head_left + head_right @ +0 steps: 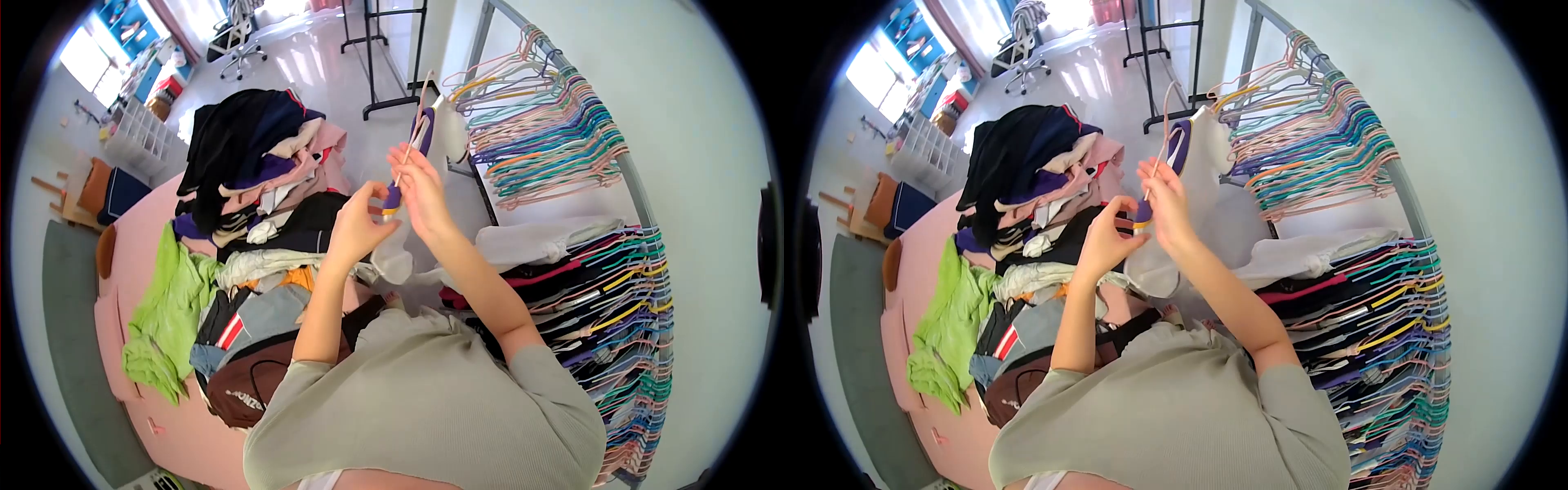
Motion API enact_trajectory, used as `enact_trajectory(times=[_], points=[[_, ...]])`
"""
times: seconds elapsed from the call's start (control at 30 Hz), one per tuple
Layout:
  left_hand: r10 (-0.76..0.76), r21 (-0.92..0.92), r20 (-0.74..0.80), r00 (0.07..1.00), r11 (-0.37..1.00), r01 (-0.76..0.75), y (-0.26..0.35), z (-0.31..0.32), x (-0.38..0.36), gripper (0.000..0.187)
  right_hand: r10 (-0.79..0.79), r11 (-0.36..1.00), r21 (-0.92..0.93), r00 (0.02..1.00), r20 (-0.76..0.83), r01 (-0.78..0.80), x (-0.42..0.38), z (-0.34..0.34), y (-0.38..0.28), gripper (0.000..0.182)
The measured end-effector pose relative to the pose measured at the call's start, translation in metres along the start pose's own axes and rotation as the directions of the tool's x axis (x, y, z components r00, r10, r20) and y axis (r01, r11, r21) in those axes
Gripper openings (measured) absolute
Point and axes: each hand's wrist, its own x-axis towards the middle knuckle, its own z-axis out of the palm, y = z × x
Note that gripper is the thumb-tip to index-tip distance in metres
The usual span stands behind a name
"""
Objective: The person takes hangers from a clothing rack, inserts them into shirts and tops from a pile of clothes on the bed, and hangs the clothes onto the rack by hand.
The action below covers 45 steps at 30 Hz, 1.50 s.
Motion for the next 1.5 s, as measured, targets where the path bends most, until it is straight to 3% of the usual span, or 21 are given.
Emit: enact_trajectory(times=[0.03, 0.13, 0.3, 0.4, 0.7, 0.9, 1.13, 1.3, 1.5], points=[[-0.012, 0.002, -0.012, 1.000, 1.000, 0.012, -0.006, 0.004, -0.006, 0.038, 0.016, 1.000, 0.019, 0.999, 0.029, -0.017, -0.004, 0.001, 0.003, 0.048], [-0.013, 0.147, -0.294, 0.956, 0.987, 0.059, -0.021, 0.006, -0.024, 0.028, 0.095, 0.994, 0.040, 0.989, 0.110, -0.099, -0.016, 0.005, 0.009, 0.053], [-0.049, 0.158, -0.371, 0.927, 0.981, 0.115, -0.033, -0.007, -0.055, 0.026, 0.207, 0.973, 0.055, 0.958, 0.198, -0.222, -0.036, 0.004, 0.014, 0.055], [-0.148, -0.008, -0.243, 0.959, 0.989, 0.150, -0.035, -0.022, -0.072, 0.028, 0.262, 0.958, 0.048, 0.933, 0.245, -0.282, -0.053, 0.002, 0.017, 0.054], [-0.133, -0.125, 0.002, 0.991, 0.983, 0.132, -0.018, -0.053, -0.087, 0.030, 0.326, 0.943, -0.022, 0.906, 0.269, -0.332, -0.095, -0.003, -0.004, 0.049], [-0.190, -0.187, 0.251, 0.949, 0.953, 0.240, -0.003, -0.045, -0.068, 0.028, 0.283, 0.958, -0.017, 0.934, 0.219, -0.286, -0.106, -0.023, -0.023, 0.051], [-0.076, -0.207, 0.451, 0.889, 0.960, 0.187, 0.004, -0.002, -0.023, 0.026, 0.153, 0.988, -0.007, 0.983, 0.097, -0.153, -0.115, -0.059, -0.054, 0.050], [-0.010, -0.203, 0.537, 0.844, 0.969, 0.141, 0.011, 0.028, 0.004, 0.028, 0.051, 0.993, -0.105, 0.998, 0.042, -0.046, -0.115, -0.080, -0.076, 0.047], [0.115, -0.262, 0.503, 0.857, 0.965, 0.024, 0.038, 0.067, 0.029, 0.029, -0.099, 0.980, -0.180, 0.994, -0.055, 0.088, -0.116, -0.094, -0.110, 0.048]])
